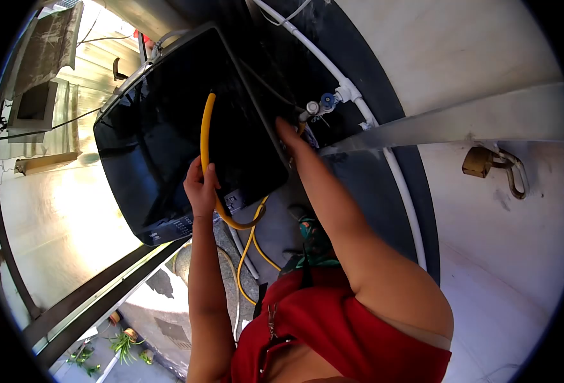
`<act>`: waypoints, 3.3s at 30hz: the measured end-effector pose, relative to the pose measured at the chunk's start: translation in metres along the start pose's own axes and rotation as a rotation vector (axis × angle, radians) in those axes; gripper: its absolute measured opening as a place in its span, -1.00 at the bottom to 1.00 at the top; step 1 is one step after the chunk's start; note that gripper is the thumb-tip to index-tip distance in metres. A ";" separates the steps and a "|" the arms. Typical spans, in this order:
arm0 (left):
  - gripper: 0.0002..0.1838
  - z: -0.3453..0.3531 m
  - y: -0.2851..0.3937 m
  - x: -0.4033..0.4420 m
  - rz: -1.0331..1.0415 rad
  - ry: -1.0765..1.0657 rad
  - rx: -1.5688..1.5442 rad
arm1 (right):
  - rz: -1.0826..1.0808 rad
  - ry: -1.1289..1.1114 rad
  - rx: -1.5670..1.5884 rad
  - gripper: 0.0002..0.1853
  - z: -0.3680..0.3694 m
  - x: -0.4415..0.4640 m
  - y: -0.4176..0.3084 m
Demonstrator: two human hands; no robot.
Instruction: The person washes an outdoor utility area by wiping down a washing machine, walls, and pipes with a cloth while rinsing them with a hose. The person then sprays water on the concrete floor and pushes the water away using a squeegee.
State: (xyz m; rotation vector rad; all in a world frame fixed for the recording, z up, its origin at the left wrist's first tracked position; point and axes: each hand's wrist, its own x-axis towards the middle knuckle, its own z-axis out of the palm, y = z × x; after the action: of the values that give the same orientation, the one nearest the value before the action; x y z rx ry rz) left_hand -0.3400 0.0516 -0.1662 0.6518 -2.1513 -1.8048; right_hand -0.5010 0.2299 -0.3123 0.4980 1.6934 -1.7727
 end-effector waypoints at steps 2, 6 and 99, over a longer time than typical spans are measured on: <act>-0.63 -0.001 -0.002 0.000 -0.004 -0.002 -0.018 | -0.093 -0.046 0.004 -0.43 -0.010 -0.019 0.013; -0.61 -0.003 -0.004 0.001 0.001 -0.026 -0.033 | -0.401 0.048 -0.175 -0.49 0.007 -0.089 -0.038; -0.61 0.101 -0.250 -0.338 -0.065 -0.111 -0.207 | -0.950 0.031 -3.372 -0.54 -0.195 0.037 0.173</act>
State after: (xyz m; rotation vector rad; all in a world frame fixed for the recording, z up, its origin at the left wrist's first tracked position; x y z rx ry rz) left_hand -0.0521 0.2729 -0.4004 0.5909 -1.9930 -2.1092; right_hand -0.4422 0.4191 -0.4862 1.5029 -1.7366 -1.9553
